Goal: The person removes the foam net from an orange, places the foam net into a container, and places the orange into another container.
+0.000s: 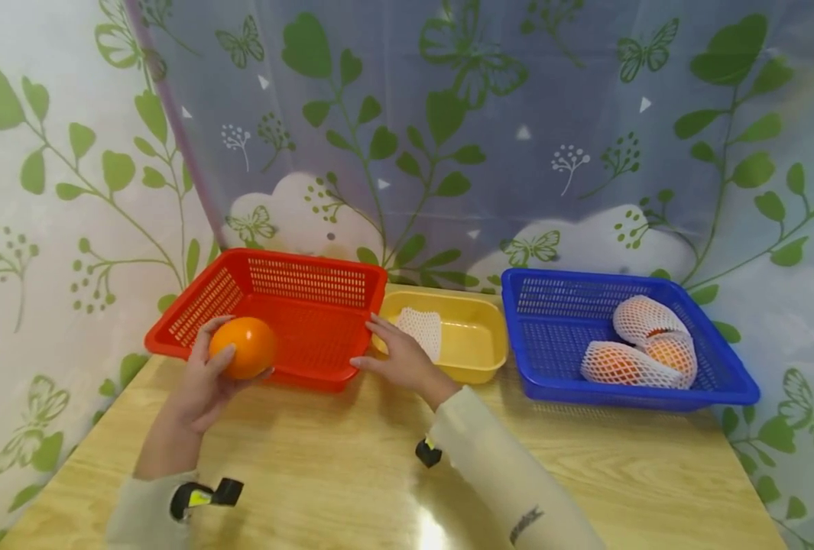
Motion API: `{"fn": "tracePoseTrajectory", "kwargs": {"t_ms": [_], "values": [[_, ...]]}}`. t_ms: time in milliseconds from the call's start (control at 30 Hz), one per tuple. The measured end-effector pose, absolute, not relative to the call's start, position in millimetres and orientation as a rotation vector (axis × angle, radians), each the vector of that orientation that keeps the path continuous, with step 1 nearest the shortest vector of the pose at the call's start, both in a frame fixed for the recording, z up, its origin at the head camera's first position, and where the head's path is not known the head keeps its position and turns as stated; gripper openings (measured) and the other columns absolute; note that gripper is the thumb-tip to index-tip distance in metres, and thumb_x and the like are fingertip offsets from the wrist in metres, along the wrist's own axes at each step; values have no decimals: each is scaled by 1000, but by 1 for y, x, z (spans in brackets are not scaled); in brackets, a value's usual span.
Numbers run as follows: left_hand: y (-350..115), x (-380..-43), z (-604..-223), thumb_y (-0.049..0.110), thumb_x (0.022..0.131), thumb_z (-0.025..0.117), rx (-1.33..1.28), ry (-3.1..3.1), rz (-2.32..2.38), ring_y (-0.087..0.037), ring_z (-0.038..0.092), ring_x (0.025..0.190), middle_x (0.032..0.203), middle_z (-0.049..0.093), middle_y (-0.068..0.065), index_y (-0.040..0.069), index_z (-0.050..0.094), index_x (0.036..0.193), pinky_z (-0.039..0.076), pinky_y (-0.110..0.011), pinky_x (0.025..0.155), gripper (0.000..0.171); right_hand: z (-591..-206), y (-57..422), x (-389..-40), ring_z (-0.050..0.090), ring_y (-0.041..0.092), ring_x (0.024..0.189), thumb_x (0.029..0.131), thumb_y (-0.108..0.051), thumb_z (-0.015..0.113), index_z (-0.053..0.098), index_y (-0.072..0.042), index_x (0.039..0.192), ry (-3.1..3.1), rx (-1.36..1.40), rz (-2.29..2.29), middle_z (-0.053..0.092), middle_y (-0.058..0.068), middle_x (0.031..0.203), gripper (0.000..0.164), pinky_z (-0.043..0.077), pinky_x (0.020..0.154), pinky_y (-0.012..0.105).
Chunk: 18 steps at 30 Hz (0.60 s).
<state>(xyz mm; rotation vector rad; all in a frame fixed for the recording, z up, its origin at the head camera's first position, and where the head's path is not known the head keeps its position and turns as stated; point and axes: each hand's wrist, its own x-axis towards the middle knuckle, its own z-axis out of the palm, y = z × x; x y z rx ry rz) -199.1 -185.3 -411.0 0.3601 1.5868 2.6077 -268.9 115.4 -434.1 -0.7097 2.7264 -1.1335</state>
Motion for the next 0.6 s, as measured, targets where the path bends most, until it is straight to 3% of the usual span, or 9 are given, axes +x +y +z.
{"fn": "tracePoseTrajectory", "kwargs": {"t_ms": [100, 267, 367, 500, 600], "values": [[-190, -205, -410, 23, 102, 49, 317, 1455, 2717, -21, 58, 110, 134, 35, -5, 26, 36, 129, 55, -40, 86, 30, -434, 115, -269, 25, 26, 145, 87, -40, 71, 39, -6, 148, 2731, -707, -1136, 27, 2, 158, 76, 24, 115, 47], [-198, -212, -410, 39, 99, 48, 293, 1306, 2780, -26, 63, 109, 137, 32, -6, 31, 28, 135, 56, -32, 84, 42, -433, 115, -270, 25, 26, 145, 88, -38, 71, 39, -5, 148, 2721, -698, -1149, 27, 2, 158, 76, 24, 116, 47], [-203, -213, -411, 41, 99, 45, 268, 1259, 2791, -23, 60, 110, 138, 29, -4, 31, 29, 132, 56, -32, 82, 39, -433, 114, -270, 24, 26, 145, 88, -37, 71, 38, -5, 148, 2711, -689, -1157, 27, 2, 158, 76, 23, 116, 47], [-210, -215, -410, 38, 104, 37, 287, 1122, 2839, -25, 54, 113, 142, 28, -2, 28, 35, 130, 55, -42, 86, 27, -433, 113, -269, 24, 25, 145, 87, -37, 72, 38, -6, 148, 2705, -678, -1165, 27, 1, 159, 76, 23, 116, 47], [-216, -218, -408, 33, 106, 37, 258, 1192, 2866, -25, 51, 116, 143, 29, 0, 28, 37, 135, 54, -44, 86, 30, -434, 113, -269, 24, 27, 145, 88, -36, 72, 38, -5, 148, 2707, -690, -1167, 27, 3, 159, 76, 24, 116, 48]]}}
